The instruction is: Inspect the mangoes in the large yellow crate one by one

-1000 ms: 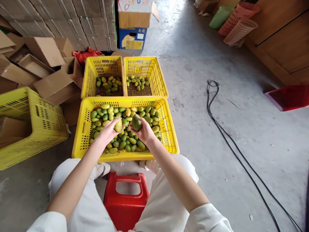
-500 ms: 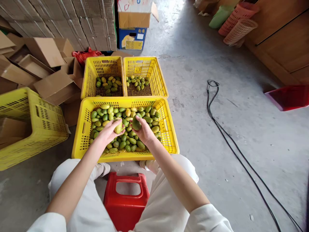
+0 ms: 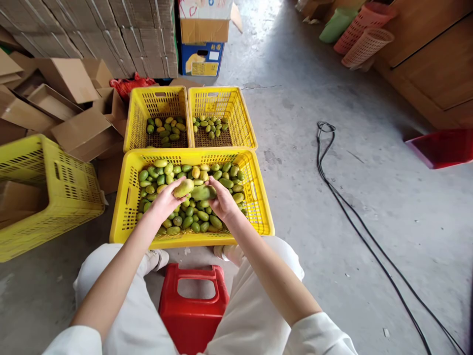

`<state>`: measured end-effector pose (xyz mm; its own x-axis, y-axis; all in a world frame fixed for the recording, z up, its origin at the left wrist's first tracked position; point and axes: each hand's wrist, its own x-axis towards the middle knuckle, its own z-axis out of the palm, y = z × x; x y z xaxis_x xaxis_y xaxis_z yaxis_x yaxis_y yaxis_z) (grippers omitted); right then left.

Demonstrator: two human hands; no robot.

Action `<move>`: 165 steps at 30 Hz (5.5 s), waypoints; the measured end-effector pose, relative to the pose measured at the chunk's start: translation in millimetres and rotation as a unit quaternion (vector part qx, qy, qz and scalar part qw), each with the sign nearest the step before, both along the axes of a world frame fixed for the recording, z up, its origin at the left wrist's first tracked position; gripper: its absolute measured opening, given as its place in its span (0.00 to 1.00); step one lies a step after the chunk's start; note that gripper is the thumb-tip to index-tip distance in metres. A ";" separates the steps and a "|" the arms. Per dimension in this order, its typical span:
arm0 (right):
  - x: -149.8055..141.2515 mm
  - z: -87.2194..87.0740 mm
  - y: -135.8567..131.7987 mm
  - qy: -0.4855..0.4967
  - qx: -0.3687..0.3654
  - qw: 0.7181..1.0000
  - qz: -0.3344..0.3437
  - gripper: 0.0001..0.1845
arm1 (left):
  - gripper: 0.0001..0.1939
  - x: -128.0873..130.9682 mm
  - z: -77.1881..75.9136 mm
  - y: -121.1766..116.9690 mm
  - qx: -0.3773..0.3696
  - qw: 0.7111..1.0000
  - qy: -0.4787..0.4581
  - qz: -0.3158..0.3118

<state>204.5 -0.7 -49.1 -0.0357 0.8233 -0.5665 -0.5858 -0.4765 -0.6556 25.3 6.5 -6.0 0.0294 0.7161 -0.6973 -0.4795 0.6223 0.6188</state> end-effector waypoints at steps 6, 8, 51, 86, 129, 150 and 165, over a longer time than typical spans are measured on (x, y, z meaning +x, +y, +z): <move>-2.8 -12.3 1.4 0.024 -0.040 0.997 -0.059 0.20 | 0.12 4.2 -2.4 -3.5 -0.018 0.999 -0.023 0.034; -3.1 -19.2 0.2 0.007 -0.084 0.995 -0.051 0.19 | 0.11 4.3 -0.5 -2.5 -0.058 0.997 -0.039 0.040; 0.1 -81.3 10.9 -0.073 -0.214 0.974 0.007 0.11 | 0.06 -32.7 -19.8 -7.8 -0.121 0.990 0.040 0.055; -11.1 -12.1 17.6 0.051 -0.190 0.972 -0.125 0.05 | 0.09 -24.1 -24.3 2.7 -0.129 0.982 -0.059 0.124; -15.4 -19.1 29.0 0.098 -0.156 0.973 -0.136 0.10 | 0.26 -25.5 -6.0 0.2 -0.125 0.984 -0.028 0.124; -11.9 -3.7 24.7 0.236 -0.168 0.955 -0.065 0.08 | 0.10 -18.5 -4.0 3.7 -0.082 0.992 -0.025 0.087; -20.3 -5.3 25.5 0.152 -0.181 0.964 -0.122 0.06 | 0.12 -22.0 -3.7 6.2 -0.120 0.983 -0.040 0.134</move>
<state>184.3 24.8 -54.3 -0.0757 0.5790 -0.8118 -0.8480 -0.4657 -0.2531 3.4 12.7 -9.7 -0.0761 0.5210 -0.8502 -0.6865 0.5910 0.4236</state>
